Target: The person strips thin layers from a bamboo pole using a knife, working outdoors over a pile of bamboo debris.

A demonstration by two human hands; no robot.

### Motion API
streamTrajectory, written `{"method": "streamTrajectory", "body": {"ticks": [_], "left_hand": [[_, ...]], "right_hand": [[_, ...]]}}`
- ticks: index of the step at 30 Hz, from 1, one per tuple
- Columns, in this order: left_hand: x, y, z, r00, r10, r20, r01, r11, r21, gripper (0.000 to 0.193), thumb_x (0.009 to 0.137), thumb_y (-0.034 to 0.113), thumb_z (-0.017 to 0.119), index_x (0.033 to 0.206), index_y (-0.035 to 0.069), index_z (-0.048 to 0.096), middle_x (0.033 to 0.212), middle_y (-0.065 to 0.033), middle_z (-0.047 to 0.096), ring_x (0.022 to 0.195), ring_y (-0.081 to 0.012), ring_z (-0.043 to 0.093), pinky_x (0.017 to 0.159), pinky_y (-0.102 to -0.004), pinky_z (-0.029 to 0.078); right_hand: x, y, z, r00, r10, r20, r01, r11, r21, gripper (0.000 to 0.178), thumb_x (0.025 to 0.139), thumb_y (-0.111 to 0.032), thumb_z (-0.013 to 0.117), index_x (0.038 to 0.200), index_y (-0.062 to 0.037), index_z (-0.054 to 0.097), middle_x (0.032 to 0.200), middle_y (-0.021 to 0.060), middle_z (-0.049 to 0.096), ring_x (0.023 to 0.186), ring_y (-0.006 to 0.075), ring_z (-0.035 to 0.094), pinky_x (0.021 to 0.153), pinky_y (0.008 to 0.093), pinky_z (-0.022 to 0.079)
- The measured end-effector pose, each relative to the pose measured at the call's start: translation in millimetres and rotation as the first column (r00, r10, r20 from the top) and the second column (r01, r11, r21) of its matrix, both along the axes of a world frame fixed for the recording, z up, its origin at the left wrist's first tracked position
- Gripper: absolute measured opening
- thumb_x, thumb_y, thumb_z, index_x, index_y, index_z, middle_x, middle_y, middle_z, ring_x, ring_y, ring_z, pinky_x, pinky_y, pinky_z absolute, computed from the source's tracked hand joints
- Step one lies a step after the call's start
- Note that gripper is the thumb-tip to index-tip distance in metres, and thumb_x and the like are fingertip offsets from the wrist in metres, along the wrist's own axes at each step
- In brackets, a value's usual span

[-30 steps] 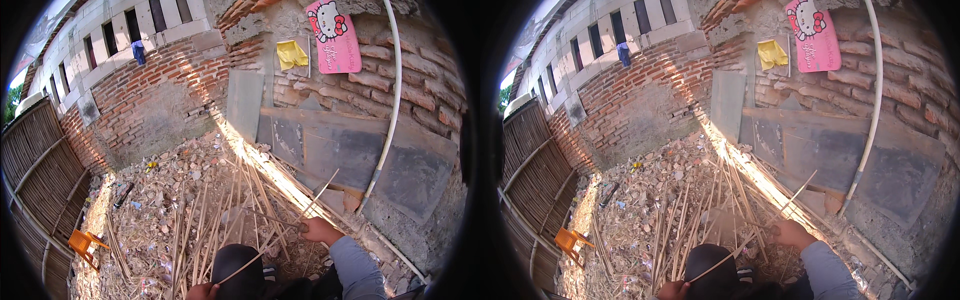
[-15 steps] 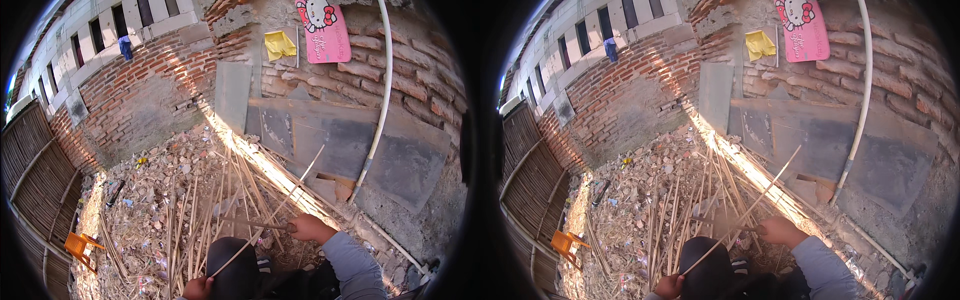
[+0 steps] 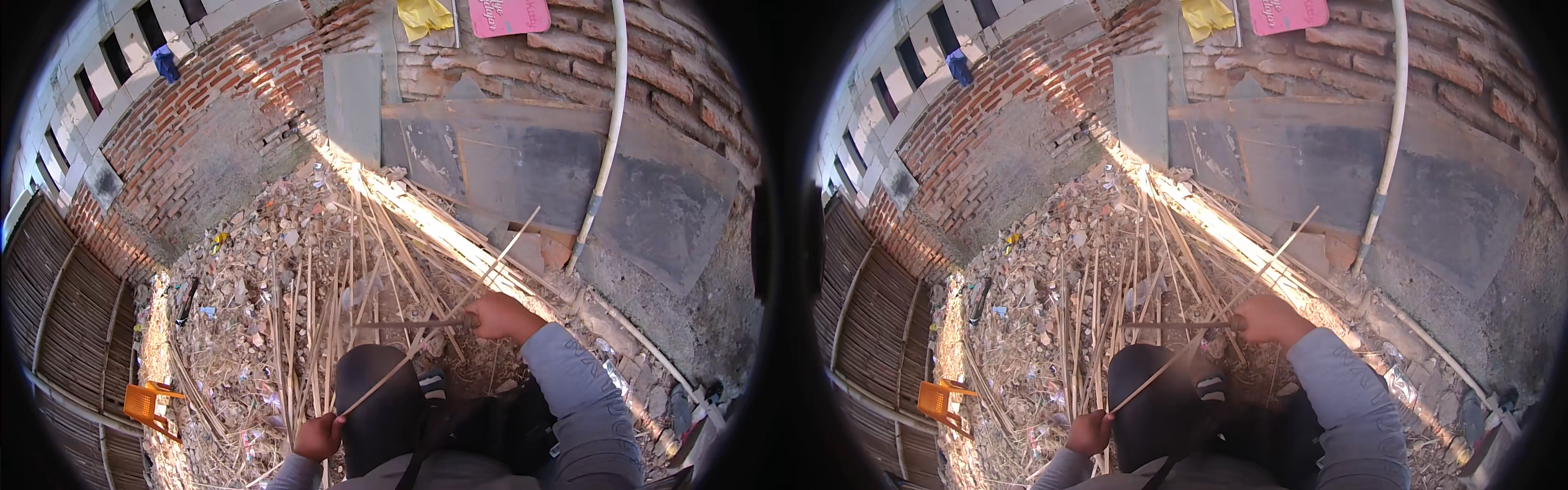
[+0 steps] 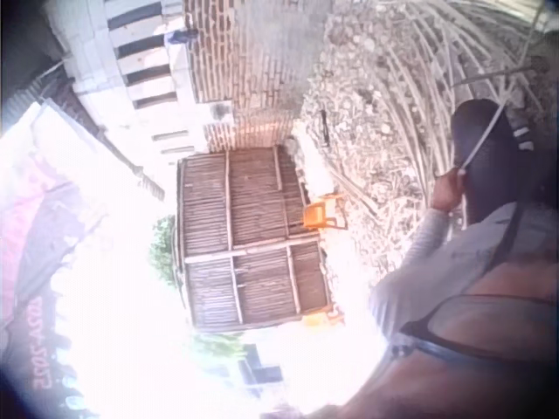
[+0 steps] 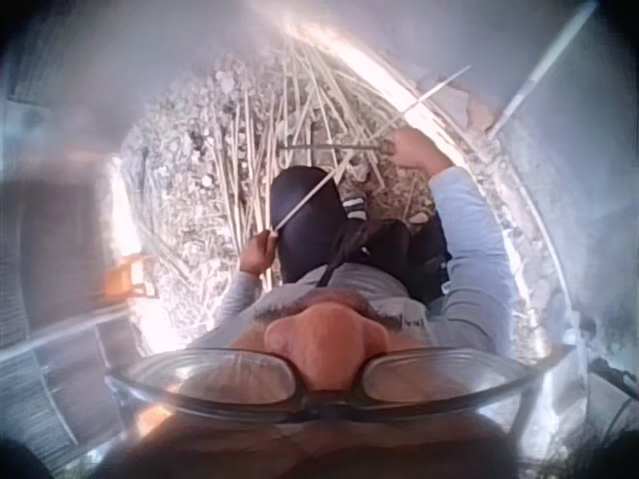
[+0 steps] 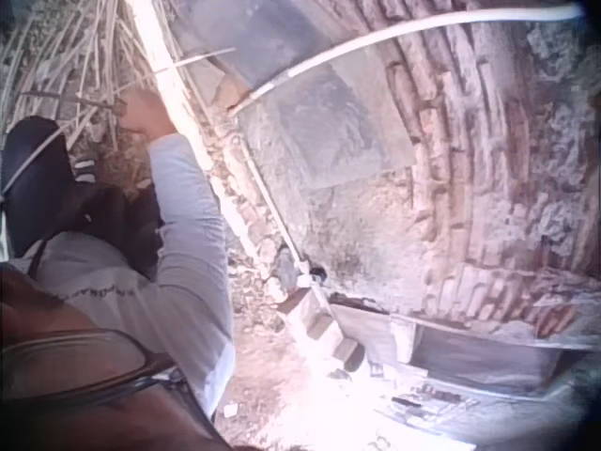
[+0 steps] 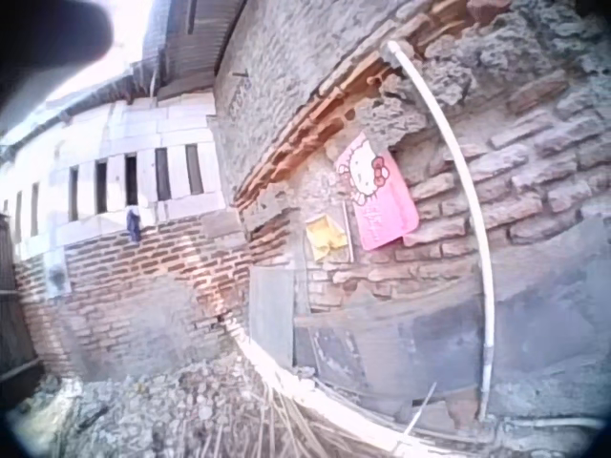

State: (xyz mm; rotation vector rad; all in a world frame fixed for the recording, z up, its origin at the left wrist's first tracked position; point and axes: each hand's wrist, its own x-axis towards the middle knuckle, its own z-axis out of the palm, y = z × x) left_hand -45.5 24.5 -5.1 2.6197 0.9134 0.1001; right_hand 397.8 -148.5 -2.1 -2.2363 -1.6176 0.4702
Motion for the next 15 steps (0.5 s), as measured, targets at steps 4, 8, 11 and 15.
{"method": "streamTrajectory", "body": {"ticks": [4, 8, 11, 15], "left_hand": [[12, 10, -14, 0.999, -0.026, 0.027, 0.029, 0.991, -0.129, 0.046, 0.105, 0.036, 0.05, 0.077, 0.001, 0.059, 0.066, -0.0263, 0.059, 0.067, -0.0495, 0.061, 0.059, -0.0541, 0.046], [16, 7, 2, 1.0, -0.004, 0.01, 0.005, 0.984, -0.18, 0.046, 0.105, 0.035, 0.051, 0.076, 0.0, 0.058, 0.066, -0.0263, 0.058, 0.066, -0.0491, 0.061, 0.057, -0.0526, 0.045], [3, 15, -4, 0.999, 0.029, -0.043, -0.038, 0.972, -0.234, 0.048, 0.105, 0.036, 0.05, 0.076, 0.0, 0.058, 0.065, -0.0258, 0.058, 0.065, -0.0489, 0.06, 0.057, -0.0526, 0.045], [9, 16, -25, 0.998, -0.006, 0.068, 0.02, 0.977, -0.211, 0.051, 0.106, 0.04, 0.049, 0.075, -0.001, 0.056, 0.061, -0.0235, 0.055, 0.059, -0.0451, 0.057, 0.055, -0.0494, 0.043]], "right_hand": [[56, -19, -33, 0.897, -0.363, -0.252, 0.394, 0.915, 0.085, 0.033, 0.074, -0.019, 0.07, 0.104, -0.0046, 0.069, 0.094, 0.0222, 0.071, 0.089, 0.0404, 0.069, 0.08, 0.0479, 0.054], [31, -19, -29, 0.985, -0.168, -0.04, 0.171, 0.981, 0.092, 0.027, 0.073, -0.019, 0.071, 0.096, -0.0051, 0.07, 0.083, 0.0207, 0.069, 0.081, 0.0399, 0.068, 0.074, 0.051, 0.053], [0, 0, -13, 0.999, -0.037, 0.011, 0.036, 0.999, 0.032, 0.026, 0.073, -0.021, 0.073, 0.092, -0.005, 0.069, 0.082, 0.0199, 0.069, 0.082, 0.0395, 0.068, 0.074, 0.0511, 0.052], [63, -21, -51, 0.884, -0.263, -0.385, 0.336, 0.932, 0.134, 0.032, 0.076, -0.027, 0.075, 0.098, -0.0045, 0.07, 0.09, 0.0198, 0.07, 0.087, 0.036, 0.069, 0.079, 0.0463, 0.054]]}}
